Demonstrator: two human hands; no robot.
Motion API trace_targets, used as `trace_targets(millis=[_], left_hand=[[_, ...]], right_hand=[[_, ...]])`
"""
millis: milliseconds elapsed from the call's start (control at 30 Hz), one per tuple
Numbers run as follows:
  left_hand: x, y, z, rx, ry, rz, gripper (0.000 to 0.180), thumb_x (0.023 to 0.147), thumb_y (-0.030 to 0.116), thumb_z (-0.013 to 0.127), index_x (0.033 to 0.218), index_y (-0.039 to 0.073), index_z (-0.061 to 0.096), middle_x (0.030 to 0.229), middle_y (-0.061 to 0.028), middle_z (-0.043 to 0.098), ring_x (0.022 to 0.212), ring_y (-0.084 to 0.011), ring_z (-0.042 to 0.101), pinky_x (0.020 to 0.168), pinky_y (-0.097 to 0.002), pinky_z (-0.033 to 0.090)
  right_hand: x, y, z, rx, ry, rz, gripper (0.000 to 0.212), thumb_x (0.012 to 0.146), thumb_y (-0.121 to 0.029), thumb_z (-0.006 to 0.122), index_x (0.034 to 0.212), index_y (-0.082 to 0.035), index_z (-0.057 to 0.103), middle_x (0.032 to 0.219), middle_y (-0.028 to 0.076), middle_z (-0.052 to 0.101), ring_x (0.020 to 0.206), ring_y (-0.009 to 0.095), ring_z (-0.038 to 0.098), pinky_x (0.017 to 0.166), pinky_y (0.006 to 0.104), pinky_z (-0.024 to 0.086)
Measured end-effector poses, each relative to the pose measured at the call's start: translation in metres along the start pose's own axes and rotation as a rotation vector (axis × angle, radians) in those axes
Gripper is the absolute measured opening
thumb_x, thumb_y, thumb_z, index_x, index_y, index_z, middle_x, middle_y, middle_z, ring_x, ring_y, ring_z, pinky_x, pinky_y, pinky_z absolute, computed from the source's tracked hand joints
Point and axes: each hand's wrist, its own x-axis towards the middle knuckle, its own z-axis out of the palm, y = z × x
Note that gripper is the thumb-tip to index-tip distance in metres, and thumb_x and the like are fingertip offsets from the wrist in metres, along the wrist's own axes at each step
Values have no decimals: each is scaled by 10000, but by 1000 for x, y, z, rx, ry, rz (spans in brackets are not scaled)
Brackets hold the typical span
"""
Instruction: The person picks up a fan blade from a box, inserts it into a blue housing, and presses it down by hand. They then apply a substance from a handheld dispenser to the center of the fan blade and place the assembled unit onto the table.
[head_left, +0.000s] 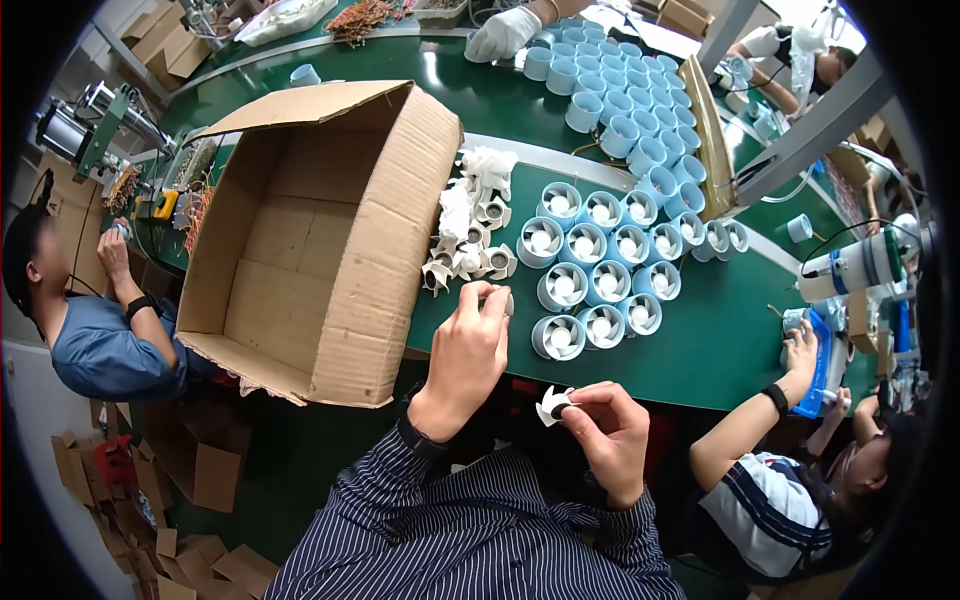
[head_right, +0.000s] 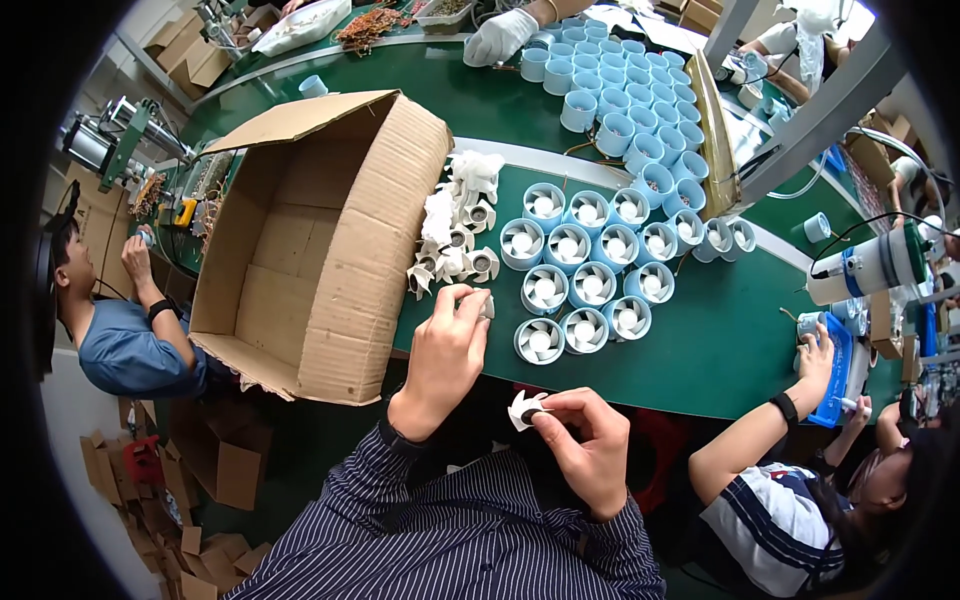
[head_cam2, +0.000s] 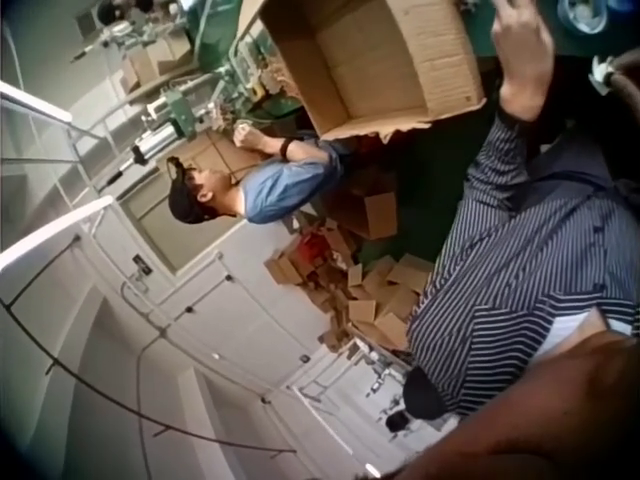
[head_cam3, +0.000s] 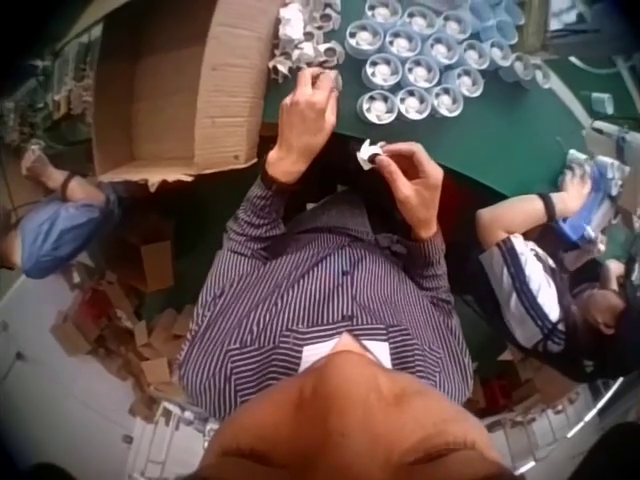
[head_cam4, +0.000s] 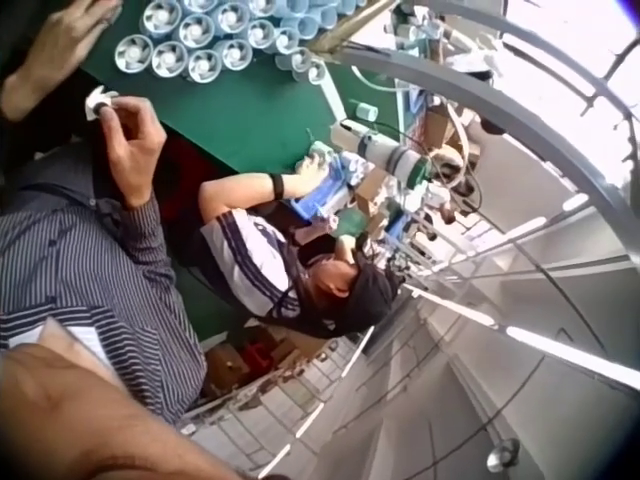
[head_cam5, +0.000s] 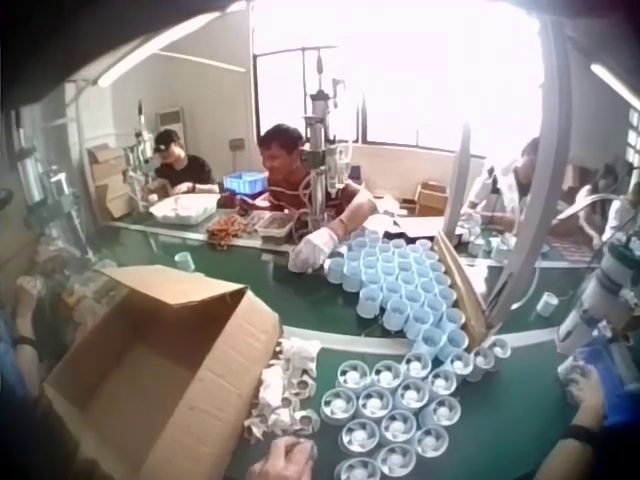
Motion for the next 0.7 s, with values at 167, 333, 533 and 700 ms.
trace_targets(millis=[167,333,533,700], left_hand=[[-26,20,-49,-643,12,-254,445,1053,49,686,1484,-18,599,1292,-136,670,816,-199,727,677,-312,588],[-75,20,-87,-1280,23,-530,515,1101,89,589,1586,-44,477,1267,-151,658,847,-221,717,653,-307,566],[-115,-9,-74,-1515,-87,-675,508,1107,132,554,1578,-43,479,1272,-165,657,884,-225,710,675,-303,564],[-129,-19,-64,-1569,-46,-713,492,1110,130,565,1566,-38,491,1269,-157,657,893,-228,711,695,-306,570]], right_hand=[[2,8,14,-51,-4,-3,135,994,9,806,1091,62,729,1005,131,789,895,153,798,806,270,639],[38,-10,52,-526,-183,-184,220,983,8,769,1182,57,690,1022,168,771,900,248,796,787,336,632],[94,2,99,-892,-3,-252,252,1024,-43,679,1269,10,662,1067,226,749,925,417,749,808,464,609],[94,0,118,-883,134,-377,253,1033,-39,649,1283,0,653,1078,225,740,956,432,737,818,488,596]])
